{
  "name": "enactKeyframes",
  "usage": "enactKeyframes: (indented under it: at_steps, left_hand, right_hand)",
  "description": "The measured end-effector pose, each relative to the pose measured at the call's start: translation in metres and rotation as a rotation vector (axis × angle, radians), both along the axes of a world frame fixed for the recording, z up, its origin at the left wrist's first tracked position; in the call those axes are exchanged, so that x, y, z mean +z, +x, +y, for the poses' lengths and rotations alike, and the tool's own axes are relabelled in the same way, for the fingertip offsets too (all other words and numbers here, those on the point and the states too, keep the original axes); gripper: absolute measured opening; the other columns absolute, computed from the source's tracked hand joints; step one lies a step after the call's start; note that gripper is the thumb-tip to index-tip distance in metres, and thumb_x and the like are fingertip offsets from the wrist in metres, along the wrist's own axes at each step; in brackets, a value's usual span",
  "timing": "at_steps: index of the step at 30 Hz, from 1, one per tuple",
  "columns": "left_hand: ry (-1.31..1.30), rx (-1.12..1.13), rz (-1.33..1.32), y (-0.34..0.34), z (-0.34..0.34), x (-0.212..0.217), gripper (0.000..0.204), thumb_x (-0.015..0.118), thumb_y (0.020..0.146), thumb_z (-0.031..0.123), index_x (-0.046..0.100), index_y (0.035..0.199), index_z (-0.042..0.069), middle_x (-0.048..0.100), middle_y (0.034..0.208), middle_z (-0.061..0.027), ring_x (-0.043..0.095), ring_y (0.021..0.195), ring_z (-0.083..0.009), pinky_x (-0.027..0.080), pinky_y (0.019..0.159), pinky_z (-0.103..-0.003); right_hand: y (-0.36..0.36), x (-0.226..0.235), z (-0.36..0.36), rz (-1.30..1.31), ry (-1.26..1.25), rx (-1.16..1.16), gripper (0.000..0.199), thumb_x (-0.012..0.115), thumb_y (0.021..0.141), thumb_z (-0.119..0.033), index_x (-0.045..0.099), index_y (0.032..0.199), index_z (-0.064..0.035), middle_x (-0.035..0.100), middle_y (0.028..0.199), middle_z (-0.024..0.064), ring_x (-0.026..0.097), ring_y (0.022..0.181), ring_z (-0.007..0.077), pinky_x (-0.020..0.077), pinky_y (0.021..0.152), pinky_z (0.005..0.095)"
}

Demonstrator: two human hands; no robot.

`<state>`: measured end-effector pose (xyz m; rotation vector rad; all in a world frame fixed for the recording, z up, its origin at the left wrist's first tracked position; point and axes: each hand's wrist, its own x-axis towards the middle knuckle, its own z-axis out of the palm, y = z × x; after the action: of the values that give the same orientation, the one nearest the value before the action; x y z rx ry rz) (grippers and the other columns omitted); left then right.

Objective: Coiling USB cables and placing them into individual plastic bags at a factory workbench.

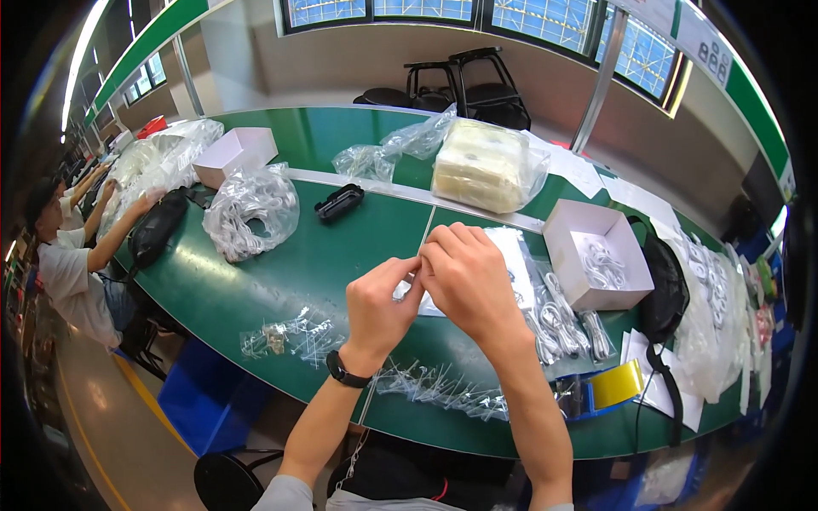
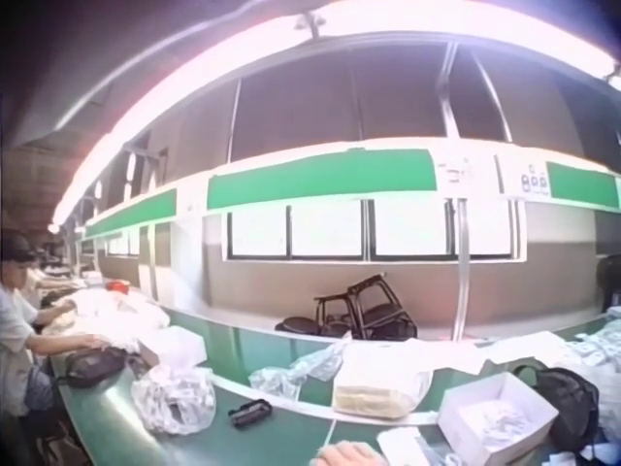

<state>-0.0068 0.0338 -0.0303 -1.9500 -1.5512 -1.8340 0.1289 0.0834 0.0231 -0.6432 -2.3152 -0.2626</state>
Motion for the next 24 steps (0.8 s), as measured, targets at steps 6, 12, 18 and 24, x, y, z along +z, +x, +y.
enactKeyframes:
  at_steps: [6,12,18,24]
  left_hand:
    - [0.037,0.006,0.115,0.000,0.000,-0.002,0.013,0.073,0.078,0.002,0.070,0.090,0.005,0.065,0.073,-0.0080,0.063,0.065,-0.0269,0.049,0.056,-0.035]
    - [-0.011,-0.012,0.114,-0.007,-0.006,0.008,0.012,0.074,0.077,0.002,0.071,0.089,0.004,0.067,0.075,-0.0089,0.065,0.065,-0.0269,0.050,0.057,-0.034]
    - [-0.062,-0.060,0.034,-0.009,-0.008,0.007,0.010,0.073,0.080,0.001,0.073,0.090,0.001,0.072,0.078,-0.0114,0.071,0.069,-0.0239,0.052,0.061,-0.029]
    - [-0.196,-0.192,-0.339,-0.030,-0.010,0.019,0.008,0.070,0.089,0.003,0.073,0.093,-0.004,0.075,0.082,-0.0104,0.072,0.076,-0.0129,0.054,0.070,-0.024]
  right_hand:
    - [-0.004,0.002,-0.017,0.021,0.006,-0.198,0.005,0.069,0.075,-0.007,0.066,0.077,-0.0032,0.062,0.080,0.0068,0.060,0.080,0.0254,0.0479,0.077,0.0373]
    - [-0.012,-0.010,-0.024,0.356,-0.326,-0.226,0.005,0.068,0.081,-0.001,0.066,0.085,-0.0002,0.065,0.085,0.0103,0.065,0.073,0.0289,0.0522,0.068,0.0374]
    - [0.006,-0.018,0.001,0.580,-0.530,-0.212,0.009,0.065,0.089,-0.003,0.066,0.093,0.0048,0.068,0.089,0.0118,0.070,0.078,0.0210,0.0557,0.068,0.0321]
    - [0.042,-0.010,0.002,1.261,-0.956,-0.044,0.017,0.063,0.096,-0.010,0.072,0.100,0.0040,0.070,0.088,0.0071,0.068,0.086,0.0139,0.0567,0.075,0.0267]
